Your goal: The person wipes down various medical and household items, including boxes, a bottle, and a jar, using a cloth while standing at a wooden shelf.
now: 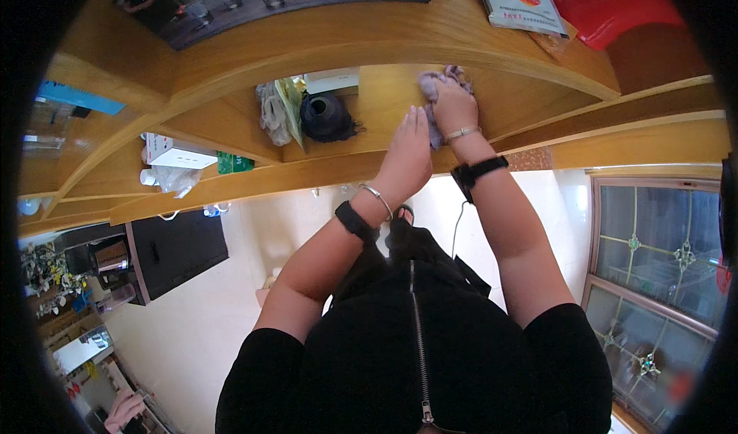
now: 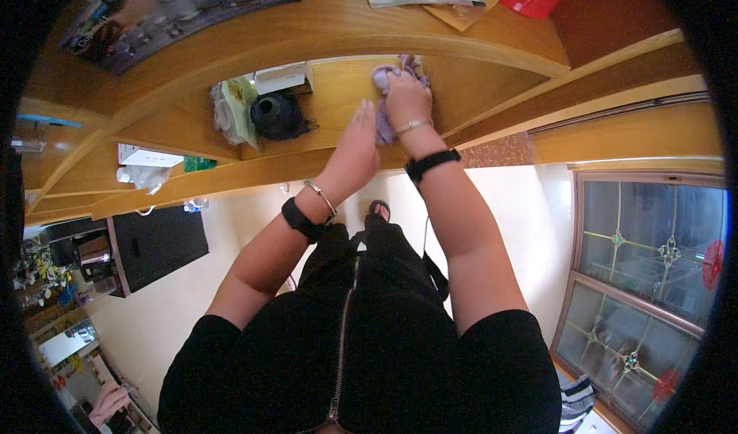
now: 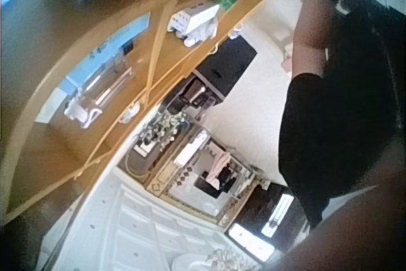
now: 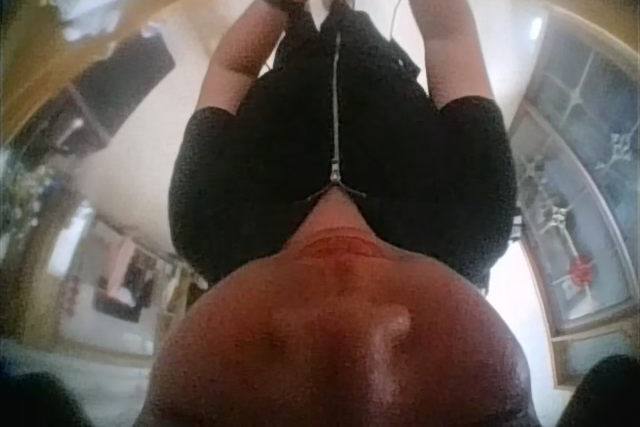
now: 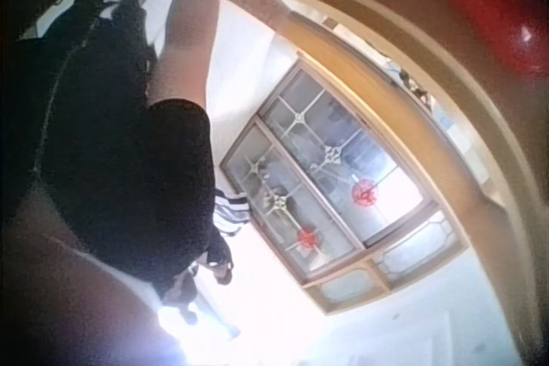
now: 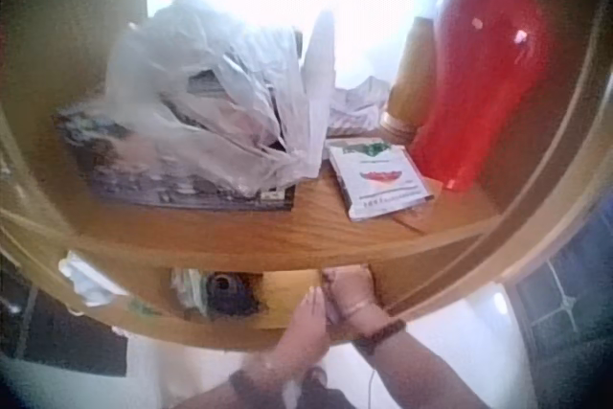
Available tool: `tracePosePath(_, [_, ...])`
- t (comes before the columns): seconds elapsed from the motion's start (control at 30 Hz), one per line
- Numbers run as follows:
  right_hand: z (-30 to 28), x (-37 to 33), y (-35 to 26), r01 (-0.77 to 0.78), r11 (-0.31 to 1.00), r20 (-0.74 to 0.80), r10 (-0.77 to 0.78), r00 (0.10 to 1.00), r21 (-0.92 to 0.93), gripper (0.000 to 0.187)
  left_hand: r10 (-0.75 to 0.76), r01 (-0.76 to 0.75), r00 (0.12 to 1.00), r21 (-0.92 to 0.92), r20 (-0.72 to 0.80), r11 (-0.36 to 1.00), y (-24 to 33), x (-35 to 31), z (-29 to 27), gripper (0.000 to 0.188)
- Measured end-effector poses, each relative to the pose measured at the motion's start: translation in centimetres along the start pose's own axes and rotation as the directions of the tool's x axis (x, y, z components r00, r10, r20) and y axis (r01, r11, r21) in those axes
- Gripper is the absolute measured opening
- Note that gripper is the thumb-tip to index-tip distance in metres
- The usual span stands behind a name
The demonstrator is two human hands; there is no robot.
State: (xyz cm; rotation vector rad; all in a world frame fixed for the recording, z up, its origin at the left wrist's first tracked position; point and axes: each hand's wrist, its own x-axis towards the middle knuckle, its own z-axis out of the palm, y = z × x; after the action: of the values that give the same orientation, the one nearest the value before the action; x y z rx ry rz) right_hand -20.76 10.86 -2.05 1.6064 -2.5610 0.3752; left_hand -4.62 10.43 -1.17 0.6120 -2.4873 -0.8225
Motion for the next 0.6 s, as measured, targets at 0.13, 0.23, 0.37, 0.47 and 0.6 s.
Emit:
tracePosePath(0.13, [-1.3, -6.2, -0.5, 0.133, 0.991, -0.101, -0.135, 0.986, -0.019, 0.029, -0.009, 0.005, 0.999, -0.119, -0.031, 0.993, 0.5, -1.7, -0.8, 0.058])
tracePosePath(0.23, [-2.9, -7.4, -1.1, 0.207, 0.965, -0.015, -0.208, 0.978, 0.162, 0.028, -0.050, 0.038, 0.997, -0.193, -0.062, 0.981, 0.8, -2.2, -1.9, 0.058])
tracePosePath(0.37, [-3.7, -2.2, -4.3, 0.517, 0.807, -0.265, -0.452, 0.852, 0.285, 0.025, -0.022, 0.005, 0.977, -0.084, -0.210, 0.996, -0.1, -1.6, -1.7, 0.057])
tracePosePath(0.47, [-0.3, 2.1, -3.9, 0.628, 0.762, -0.397, -0.532, 0.747, 0.159, 0.020, -0.091, 0.112, 0.965, 0.073, -0.248, 0.991, -1.1, 0.8, -2.1, 0.059])
tracePosePath(0.6, [2.3, 4.1, -2.7, 0.163, 0.984, 0.124, -0.154, 0.980, -0.066, 0.021, -0.081, 0.089, 0.991, 0.073, -0.102, 0.993, -3.3, 3.2, -0.8, 0.054])
